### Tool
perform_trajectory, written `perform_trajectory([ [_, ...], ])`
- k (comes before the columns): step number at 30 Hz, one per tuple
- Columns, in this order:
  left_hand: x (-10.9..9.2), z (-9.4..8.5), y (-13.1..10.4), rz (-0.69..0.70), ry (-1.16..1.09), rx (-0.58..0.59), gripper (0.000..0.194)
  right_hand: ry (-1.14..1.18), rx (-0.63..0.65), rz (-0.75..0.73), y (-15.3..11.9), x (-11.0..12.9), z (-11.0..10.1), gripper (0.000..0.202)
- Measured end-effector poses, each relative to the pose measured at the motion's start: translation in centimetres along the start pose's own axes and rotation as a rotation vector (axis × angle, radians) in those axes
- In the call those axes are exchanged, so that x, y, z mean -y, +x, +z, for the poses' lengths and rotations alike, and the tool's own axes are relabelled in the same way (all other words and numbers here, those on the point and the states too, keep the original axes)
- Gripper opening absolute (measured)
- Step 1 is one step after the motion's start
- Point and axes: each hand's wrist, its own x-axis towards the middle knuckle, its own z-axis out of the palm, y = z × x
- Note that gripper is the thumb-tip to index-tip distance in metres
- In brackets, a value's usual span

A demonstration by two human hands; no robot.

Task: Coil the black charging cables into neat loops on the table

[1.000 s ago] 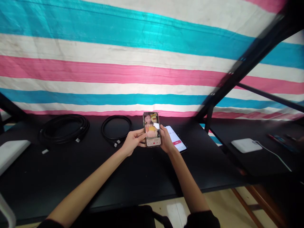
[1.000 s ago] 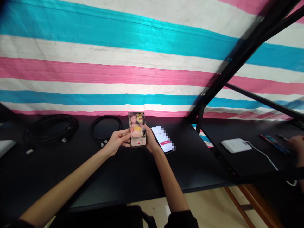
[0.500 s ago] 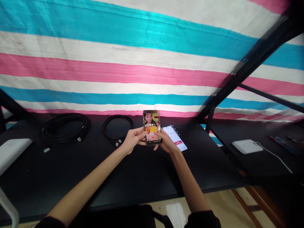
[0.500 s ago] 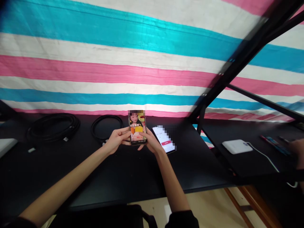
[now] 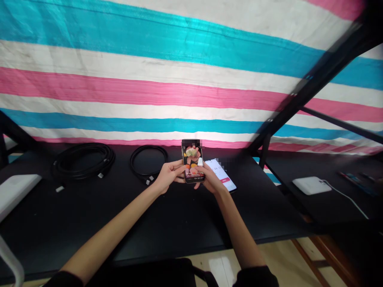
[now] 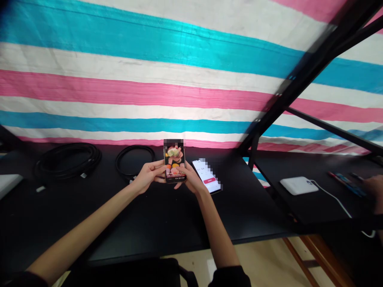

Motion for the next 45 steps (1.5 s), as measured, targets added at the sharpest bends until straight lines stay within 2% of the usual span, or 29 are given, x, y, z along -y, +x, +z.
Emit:
perform_trajectory([
  [7,-0.1,-0.2,0.5,-0.017,0.061,-0.026,0.052,0.033,0.005,0.001,0.4,-0.4,-0.2,0.031],
  [14,-0.4,-0.3,1.3,-0.016,0.095,-0.034,0.049,0.113,-0.051,0.082,0.6,0.3,0.2,0.038],
  [35,-0.8,0.0,0.4,0.006,0.154,-0.042,0.050,0.087,-0.033,0.067,0.6,0.4,0.0,0.043],
  [45,-1.0,-0.2,0.3,0.016,0.151,-0.056,0.051,0.084,-0.040,0.058,0.3,0.8,0.5,0.042],
])
